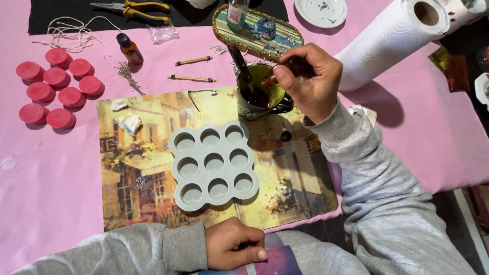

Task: Adding fragrance oil to melted wax and pouring the scented wax into a silicone mold using a spoon.

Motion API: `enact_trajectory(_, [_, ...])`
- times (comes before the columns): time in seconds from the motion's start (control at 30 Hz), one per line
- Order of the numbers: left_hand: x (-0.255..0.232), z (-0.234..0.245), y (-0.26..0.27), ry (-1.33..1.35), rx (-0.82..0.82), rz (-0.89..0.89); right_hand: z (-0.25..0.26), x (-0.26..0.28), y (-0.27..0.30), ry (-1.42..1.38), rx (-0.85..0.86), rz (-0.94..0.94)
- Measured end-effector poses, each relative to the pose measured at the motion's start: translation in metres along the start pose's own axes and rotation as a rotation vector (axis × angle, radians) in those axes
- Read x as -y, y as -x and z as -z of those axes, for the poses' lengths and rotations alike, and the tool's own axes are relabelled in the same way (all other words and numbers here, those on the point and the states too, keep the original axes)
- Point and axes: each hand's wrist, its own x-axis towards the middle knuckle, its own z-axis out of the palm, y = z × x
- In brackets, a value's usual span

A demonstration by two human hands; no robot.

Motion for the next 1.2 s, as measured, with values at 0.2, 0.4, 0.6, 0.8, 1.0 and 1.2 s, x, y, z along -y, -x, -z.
enact_trajectory(0.2, [0.0009,0.0005,-0.0012,-0.007,0.016,0.031,0.0003,0.0004,-0.0015,0.01,-0.008,0.032])
enact_trajectory(0.4, [0.0019,-0.0004,-0.0007,-0.022,0.007,0.038,0.0015,0.0001,-0.0006,-0.018,-0.006,-0.005])
enact_trajectory(0.6, [0.0017,0.0,-0.0007,-0.023,0.003,0.029,0.0007,0.0018,-0.0009,0.01,0.013,0.004])
enact_trajectory(0.8, [0.0016,0.0003,-0.0008,-0.007,0.005,0.027,0.0013,0.0005,-0.0012,0.023,0.012,0.01])
enact_trajectory(1.0, [0.0035,-0.0006,-0.0013,-0.004,-0.004,0.024,0.0021,0.0019,-0.0011,0.014,0.009,-0.01])
enact_trajectory(1.2, [0.0029,-0.0009,-0.0013,-0.004,-0.013,0.015,0.0026,0.0008,-0.0013,0.012,0.015,-0.003])
